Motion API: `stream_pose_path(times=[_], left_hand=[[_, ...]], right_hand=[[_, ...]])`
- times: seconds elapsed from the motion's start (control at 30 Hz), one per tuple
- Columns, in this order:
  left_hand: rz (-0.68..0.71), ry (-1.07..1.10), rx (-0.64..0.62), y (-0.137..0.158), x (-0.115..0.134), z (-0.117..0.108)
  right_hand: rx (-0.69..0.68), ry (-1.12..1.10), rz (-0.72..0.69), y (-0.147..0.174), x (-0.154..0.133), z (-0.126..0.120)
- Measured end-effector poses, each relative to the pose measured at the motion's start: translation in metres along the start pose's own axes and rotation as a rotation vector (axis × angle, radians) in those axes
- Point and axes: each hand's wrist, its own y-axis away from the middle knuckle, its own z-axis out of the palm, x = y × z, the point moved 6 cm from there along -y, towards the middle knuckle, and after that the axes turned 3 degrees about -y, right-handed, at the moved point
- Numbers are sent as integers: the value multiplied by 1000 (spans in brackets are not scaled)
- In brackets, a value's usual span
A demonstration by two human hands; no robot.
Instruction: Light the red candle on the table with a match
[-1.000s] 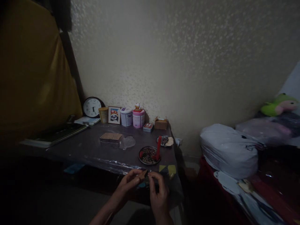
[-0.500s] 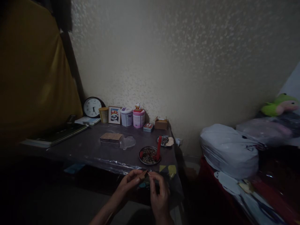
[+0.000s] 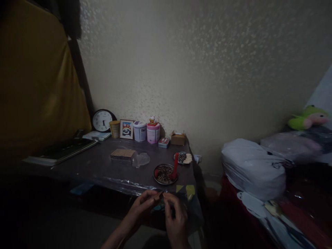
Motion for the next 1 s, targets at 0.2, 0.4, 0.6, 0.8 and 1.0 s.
stream_pose_path(times=[0.2,0.4,0.6,0.8,1.0], left_hand=[[8,-30,20,-3,-1,-4],[4,-13,32,-3,-3,-5],[8,3,38,-1,1,0],[-7,115,44,-3,4,8],[-3,136,79,-5,11,12]], right_hand=[[-11,13,-3,0,-1,-1],[-11,40,-5,1,5,1],[-49,46,-5,1,5,2],[-56,59,-24,-9,-2,2],[-17,58,-54,-20,-10,-3]])
